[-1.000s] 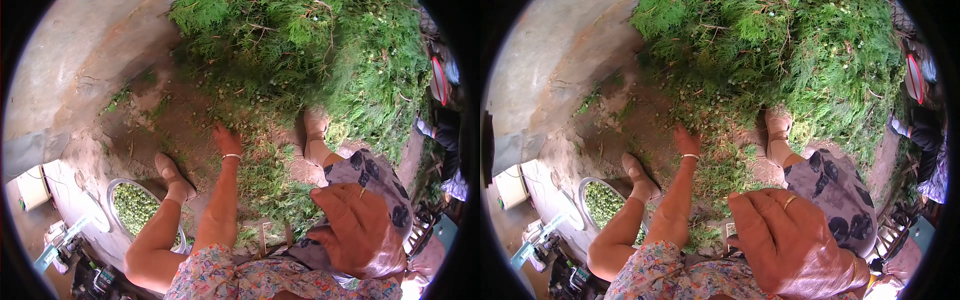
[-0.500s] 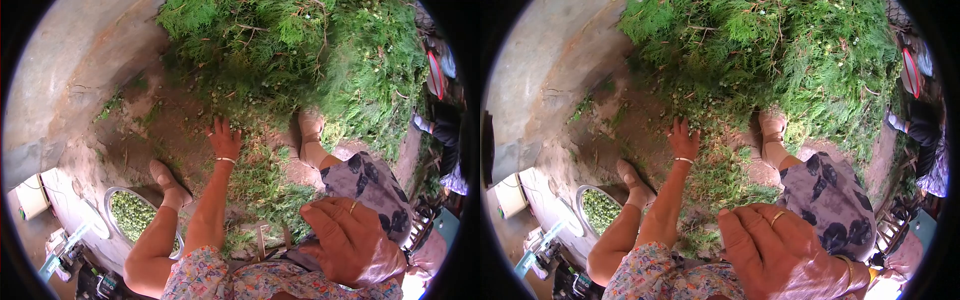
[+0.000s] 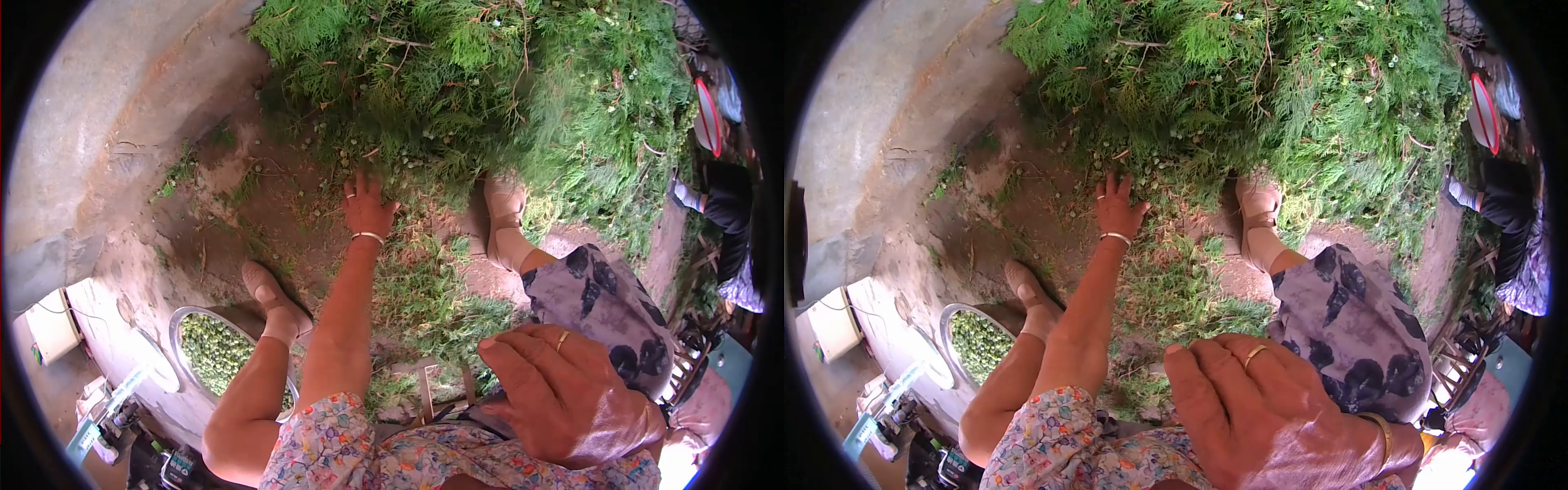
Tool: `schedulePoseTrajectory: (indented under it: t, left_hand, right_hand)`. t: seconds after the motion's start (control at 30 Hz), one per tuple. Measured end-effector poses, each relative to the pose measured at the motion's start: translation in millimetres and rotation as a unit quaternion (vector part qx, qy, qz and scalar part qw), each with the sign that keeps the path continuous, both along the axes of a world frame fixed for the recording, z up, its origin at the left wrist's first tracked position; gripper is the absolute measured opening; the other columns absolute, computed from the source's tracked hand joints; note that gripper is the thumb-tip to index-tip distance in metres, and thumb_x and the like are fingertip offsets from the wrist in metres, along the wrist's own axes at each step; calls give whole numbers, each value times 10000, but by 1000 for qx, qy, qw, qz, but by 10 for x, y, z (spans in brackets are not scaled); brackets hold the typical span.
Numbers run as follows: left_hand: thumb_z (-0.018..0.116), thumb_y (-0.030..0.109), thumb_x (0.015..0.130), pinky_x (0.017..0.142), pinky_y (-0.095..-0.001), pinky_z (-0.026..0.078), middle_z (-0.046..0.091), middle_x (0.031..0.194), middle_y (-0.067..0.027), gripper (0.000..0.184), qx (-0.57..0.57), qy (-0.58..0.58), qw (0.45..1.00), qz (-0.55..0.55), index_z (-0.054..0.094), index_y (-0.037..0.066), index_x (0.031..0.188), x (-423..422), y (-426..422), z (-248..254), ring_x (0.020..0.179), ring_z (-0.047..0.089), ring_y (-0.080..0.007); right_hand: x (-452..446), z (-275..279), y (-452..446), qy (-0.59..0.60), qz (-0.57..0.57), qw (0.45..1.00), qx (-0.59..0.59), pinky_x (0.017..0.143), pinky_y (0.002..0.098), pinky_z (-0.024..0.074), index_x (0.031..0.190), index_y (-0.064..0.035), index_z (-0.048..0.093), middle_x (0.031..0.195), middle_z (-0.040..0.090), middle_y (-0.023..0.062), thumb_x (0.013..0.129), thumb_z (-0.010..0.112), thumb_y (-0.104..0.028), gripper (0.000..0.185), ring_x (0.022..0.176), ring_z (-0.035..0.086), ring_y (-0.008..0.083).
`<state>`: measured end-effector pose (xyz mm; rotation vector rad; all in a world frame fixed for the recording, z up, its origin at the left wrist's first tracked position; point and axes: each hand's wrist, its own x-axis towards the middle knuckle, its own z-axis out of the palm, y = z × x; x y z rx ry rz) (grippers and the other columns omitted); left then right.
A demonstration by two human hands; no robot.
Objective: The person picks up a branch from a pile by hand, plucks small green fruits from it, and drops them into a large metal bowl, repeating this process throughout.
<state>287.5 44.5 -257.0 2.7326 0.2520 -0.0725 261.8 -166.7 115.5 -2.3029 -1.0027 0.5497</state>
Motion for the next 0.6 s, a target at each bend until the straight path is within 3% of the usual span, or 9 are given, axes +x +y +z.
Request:
schedulePoseTrajectory:
  t: [0.17,0.27,0.33,0.47,0.57,0.6]
  left_hand:
    - [730,131,701,979,-524,367,422,1349,-154,560,-48,6,998,36,528,145,1224,-169,-78,-210,1246,343,-396]
    - [690,72,723,997,-558,339,425,1349,-134,486,29,-35,998,31,564,131,1189,-59,-197,99,1249,350,-380]
    - [720,93,711,985,-570,344,467,1312,-117,477,62,-61,988,-130,586,124,1169,147,-208,114,1222,380,-402]
    - [702,73,712,984,-554,350,466,1316,-85,455,68,58,987,-134,601,127,1152,134,-173,-72,1211,391,-394]
    - [632,20,712,1020,-548,318,444,1330,-133,421,29,61,990,-128,613,100,1125,-156,81,-207,1234,362,-395]
    - [659,67,708,1010,-543,328,422,1341,-156,465,-49,1,990,-133,588,106,1166,-273,197,-195,1228,359,-412]
  right_hand:
    - [-18,-10,7,0,2,1000,-4,691,396,509,1093,99,529,923,614,210,653,744,-192,569,813,625,335]
    - [-18,8,32,1,7,1000,-18,697,397,510,1093,101,529,932,614,206,655,744,-202,574,817,623,333]
    - [-50,-59,6,-15,16,1000,-15,698,397,510,1090,100,531,934,613,204,658,741,-203,569,819,622,333]
    - [-38,-63,-18,-51,37,998,-25,708,399,512,1080,107,534,930,610,211,669,730,-207,553,823,618,337]
    - [-45,-89,-36,-49,33,998,-17,718,404,516,1073,114,534,927,609,218,677,722,-212,546,822,617,339]
    - [-55,-105,-41,-46,33,998,-18,718,404,516,1073,114,534,927,609,218,677,722,-212,546,822,617,339]
